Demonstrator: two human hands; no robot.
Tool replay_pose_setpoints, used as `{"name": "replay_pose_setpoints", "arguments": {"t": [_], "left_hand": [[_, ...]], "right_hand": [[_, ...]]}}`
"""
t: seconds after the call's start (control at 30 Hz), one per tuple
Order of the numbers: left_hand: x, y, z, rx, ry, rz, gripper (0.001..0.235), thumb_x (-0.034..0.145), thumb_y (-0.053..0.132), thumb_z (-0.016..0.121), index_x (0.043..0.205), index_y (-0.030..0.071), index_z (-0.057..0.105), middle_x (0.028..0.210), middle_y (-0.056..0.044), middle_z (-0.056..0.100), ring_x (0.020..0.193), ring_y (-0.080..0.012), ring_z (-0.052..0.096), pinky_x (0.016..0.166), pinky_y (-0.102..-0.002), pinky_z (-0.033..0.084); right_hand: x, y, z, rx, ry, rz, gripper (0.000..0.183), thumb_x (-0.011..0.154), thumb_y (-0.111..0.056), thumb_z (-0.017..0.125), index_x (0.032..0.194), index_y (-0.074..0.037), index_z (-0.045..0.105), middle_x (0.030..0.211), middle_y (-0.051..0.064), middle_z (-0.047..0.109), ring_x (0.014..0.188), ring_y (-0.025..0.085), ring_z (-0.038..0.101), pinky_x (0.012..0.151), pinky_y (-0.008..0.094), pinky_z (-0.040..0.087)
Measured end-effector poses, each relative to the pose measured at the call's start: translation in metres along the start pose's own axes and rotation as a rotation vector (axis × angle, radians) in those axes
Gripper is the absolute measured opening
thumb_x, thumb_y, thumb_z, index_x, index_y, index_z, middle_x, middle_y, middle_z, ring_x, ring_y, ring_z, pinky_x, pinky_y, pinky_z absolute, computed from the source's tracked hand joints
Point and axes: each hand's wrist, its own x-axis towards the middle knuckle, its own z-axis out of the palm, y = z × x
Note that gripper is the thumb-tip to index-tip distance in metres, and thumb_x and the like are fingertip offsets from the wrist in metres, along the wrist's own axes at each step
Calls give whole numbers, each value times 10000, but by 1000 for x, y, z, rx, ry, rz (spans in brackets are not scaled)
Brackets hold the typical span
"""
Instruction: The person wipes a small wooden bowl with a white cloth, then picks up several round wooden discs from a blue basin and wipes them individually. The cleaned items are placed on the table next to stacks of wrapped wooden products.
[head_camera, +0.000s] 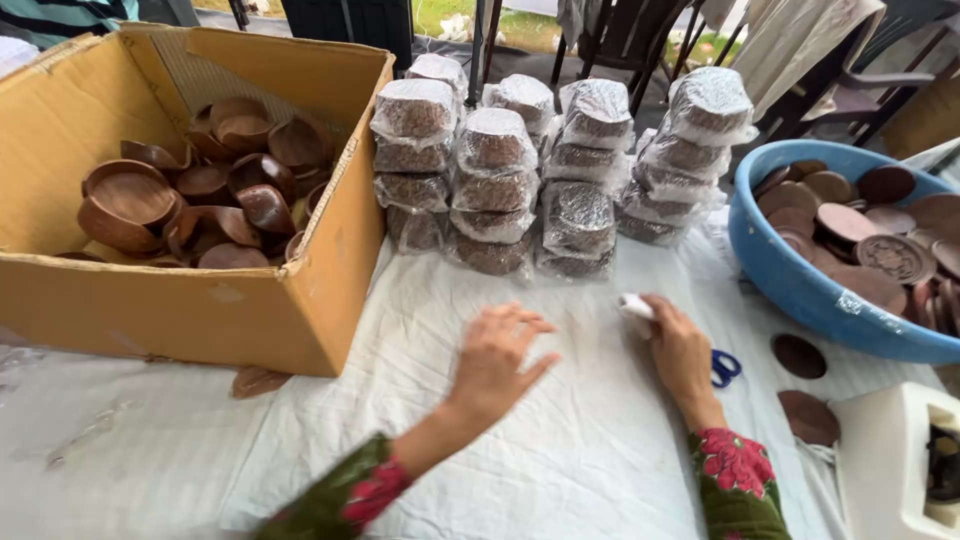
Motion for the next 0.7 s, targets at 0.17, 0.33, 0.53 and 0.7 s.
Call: {"name": "replay_pose_setpoints", "arguments": {"t": [0.17, 0.33, 0.53, 0.7], "left_hand": [[17, -47, -158, 430, 376, 126, 375, 1020, 448, 655, 811, 152, 752, 756, -39, 728, 766, -169, 681, 1140, -561, 388], [46, -184, -267, 757, 197, -273, 381, 1157, 449, 581, 975, 153, 737, 946, -72, 743, 833, -243, 700, 1242, -567, 265], [73, -325, -267, 889, -661, -1127, 716, 919, 610, 708, 1434, 139, 545, 1437, -163, 507, 1326, -394, 454, 1122, -700, 187], [82, -391, -225, 669, -1428, -1442, 961, 802, 724, 803, 1538, 185, 502, 1601, -105, 405, 1488, -358, 367, 1185, -543, 318]], "right_hand": [[-1, -5, -1, 17, -213, 228, 372, 887, -67, 660, 1244, -167, 695, 1014, 149, 743, 860, 377, 701, 755, 461, 543], [-1, -6, -1, 63, -190, 227, 311, 901, -112, 678, 1208, -156, 707, 1000, 148, 742, 865, 370, 703, 751, 457, 543], [-2, -2, 3, 84, -172, 270, 333, 913, -101, 681, 1241, -146, 709, 1037, 160, 736, 907, 374, 701, 774, 439, 549], [-6, 1, 9, 69, -168, 340, 330, 908, -134, 706, 1237, -143, 710, 1042, 149, 744, 880, 342, 719, 769, 409, 561]]}}
